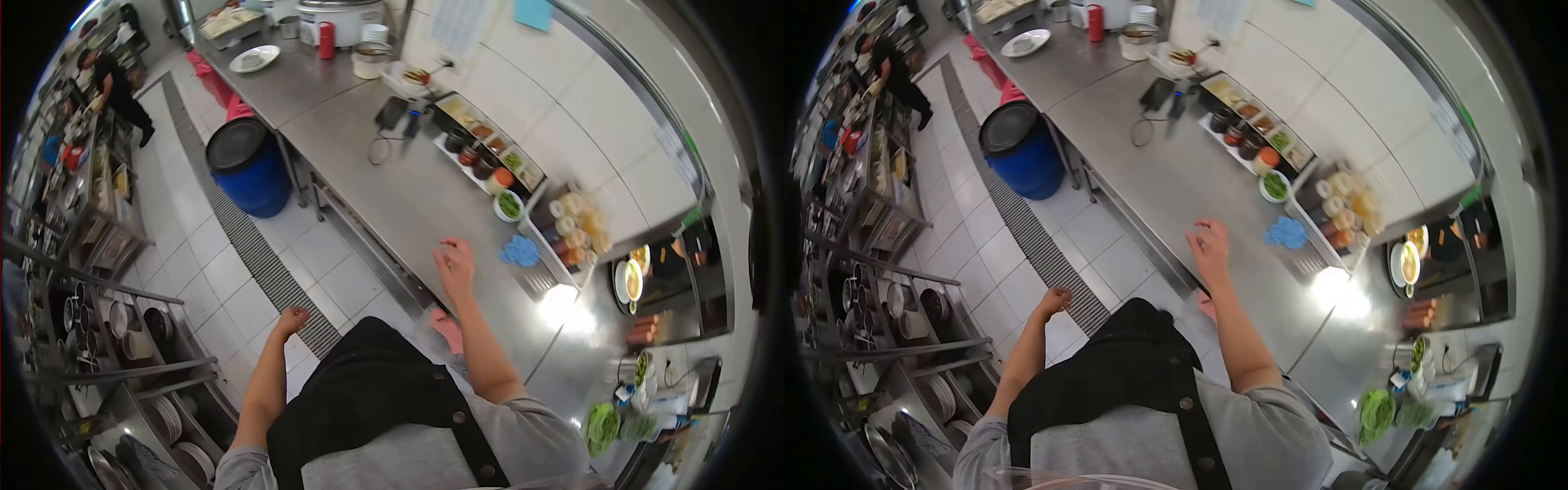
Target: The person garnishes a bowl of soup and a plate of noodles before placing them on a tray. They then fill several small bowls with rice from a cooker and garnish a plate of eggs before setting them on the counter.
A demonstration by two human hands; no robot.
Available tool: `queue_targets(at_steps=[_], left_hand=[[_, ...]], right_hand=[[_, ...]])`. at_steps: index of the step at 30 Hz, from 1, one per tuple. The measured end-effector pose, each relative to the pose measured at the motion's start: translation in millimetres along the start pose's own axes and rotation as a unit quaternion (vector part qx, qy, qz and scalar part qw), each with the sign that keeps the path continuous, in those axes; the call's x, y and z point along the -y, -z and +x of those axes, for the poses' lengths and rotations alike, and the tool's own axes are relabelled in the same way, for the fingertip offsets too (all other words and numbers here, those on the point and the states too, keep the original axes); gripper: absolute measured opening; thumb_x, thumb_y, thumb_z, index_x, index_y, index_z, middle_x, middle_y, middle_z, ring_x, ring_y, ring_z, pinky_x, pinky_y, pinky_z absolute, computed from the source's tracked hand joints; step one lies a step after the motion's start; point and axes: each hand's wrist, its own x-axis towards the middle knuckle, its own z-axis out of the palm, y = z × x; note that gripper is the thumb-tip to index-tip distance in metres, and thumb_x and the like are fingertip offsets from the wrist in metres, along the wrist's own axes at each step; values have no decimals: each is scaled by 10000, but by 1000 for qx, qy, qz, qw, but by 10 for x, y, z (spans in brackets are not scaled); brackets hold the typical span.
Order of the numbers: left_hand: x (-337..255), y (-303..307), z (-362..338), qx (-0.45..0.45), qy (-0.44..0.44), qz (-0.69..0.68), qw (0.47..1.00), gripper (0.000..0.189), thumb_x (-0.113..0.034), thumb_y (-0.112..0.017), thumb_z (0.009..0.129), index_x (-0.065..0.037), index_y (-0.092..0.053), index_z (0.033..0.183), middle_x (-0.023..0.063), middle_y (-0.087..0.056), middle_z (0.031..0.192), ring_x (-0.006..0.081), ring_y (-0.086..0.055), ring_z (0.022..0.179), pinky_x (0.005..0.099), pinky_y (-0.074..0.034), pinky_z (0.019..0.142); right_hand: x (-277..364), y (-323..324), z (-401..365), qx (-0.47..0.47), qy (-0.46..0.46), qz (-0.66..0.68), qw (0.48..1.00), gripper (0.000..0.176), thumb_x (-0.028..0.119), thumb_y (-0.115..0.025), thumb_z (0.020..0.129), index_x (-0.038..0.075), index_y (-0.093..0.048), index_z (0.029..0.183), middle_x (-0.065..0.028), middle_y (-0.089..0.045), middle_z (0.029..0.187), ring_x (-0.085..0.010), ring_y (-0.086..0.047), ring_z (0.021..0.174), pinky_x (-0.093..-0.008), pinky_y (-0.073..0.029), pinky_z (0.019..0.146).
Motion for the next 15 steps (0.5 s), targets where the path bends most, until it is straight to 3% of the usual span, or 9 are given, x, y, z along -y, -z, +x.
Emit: queue_targets(at_steps=[3, 4, 6, 8, 9, 11, 13, 15], left_hand=[[-51, 379, -14, -107, -63, -101, 987, 357, -279, -716, 922, 6, -695, 1136, 94, -737, 913, 184, -702, 769, 332, -558, 655], [150, 509, 89, -151, -55, -93, 983, 332, -255, -721, 911, 6, -706, 1114, 140, -740, 916, 190, -713, 785, 339, -565, 675], [634, 712, 242, -216, 7, -7, 976, 350, -274, -747, 885, -13, -716, 1116, 196, -741, 944, 273, -730, 862, 388, -575, 759], [1027, 806, 183, -264, 86, 125, 953, 418, -385, -786, 845, -59, -726, 1100, 232, -718, 1082, 419, -675, 1043, 474, -539, 911], [1161, 815, 97, -260, 86, 172, 946, 420, -401, -787, 844, -60, -720, 1080, 238, -707, 1094, 410, -671, 1059, 469, -538, 920], [1551, 780, 6, -233, 110, 144, 956, 452, -441, -792, 828, -60, -713, 1055, 234, -708, 1070, 436, -678, 1008, 486, -545, 893], [1362, 833, -265, -171, 148, 100, 969, 409, -397, -768, 847, -43, -706, 1042, 245, -703, 1076, 451, -686, 944, 491, -548, 863], [1189, 908, -448, -165, 208, 40, 963, 401, -384, -764, 853, -44, -699, 1055, 238, -701, 1069, 442, -688, 926, 491, -549, 840]], right_hand=[[149, -723, 763, 85, -96, 114, 985, 79, 79, -686, 915, 4, -668, 929, -145, -655, 1074, -308, -615, 989, -399, -487, 845], [103, -1005, 988, 79, -65, 113, 988, 93, 87, -679, 920, 9, -666, 969, -147, -647, 1094, -312, -612, 1007, -400, -484, 865], [-85, -1560, 1479, 68, -5, 116, 991, 145, 102, -665, 931, 18, -663, 1048, -150, -630, 1133, -319, -605, 1043, -402, -478, 906], [-222, -1992, 2130, 99, -4, 131, 986, 214, 110, -682, 918, 29, -648, 1113, -158, -608, 1180, -335, -586, 1097, -412, -463, 956], [-320, -2191, 2522, 114, -1, 139, 984, 252, 114, -691, 912, 35, -640, 1146, -162, -597, 1203, -344, -577, 1124, -417, -455, 981], [-635, -2621, 3438, 58, 66, 55, 995, 347, 119, -726, 883, 39, -614, 1202, -160, -577, 1240, -364, -542, 1174, -443, -432, 1025], [-1039, -3067, 4477, -57, 120, -33, 991, 410, 125, -754, 853, 37, -601, 1224, -134, -579, 1164, -305, -569, 1057, -396, -474, 924], [-1572, -3521, 5457, -97, 40, -44, 994, 498, 175, -787, 848, 3, -559, 1256, -204, -572, 1247, -407, -512, 1218, -494, -410, 1053]])
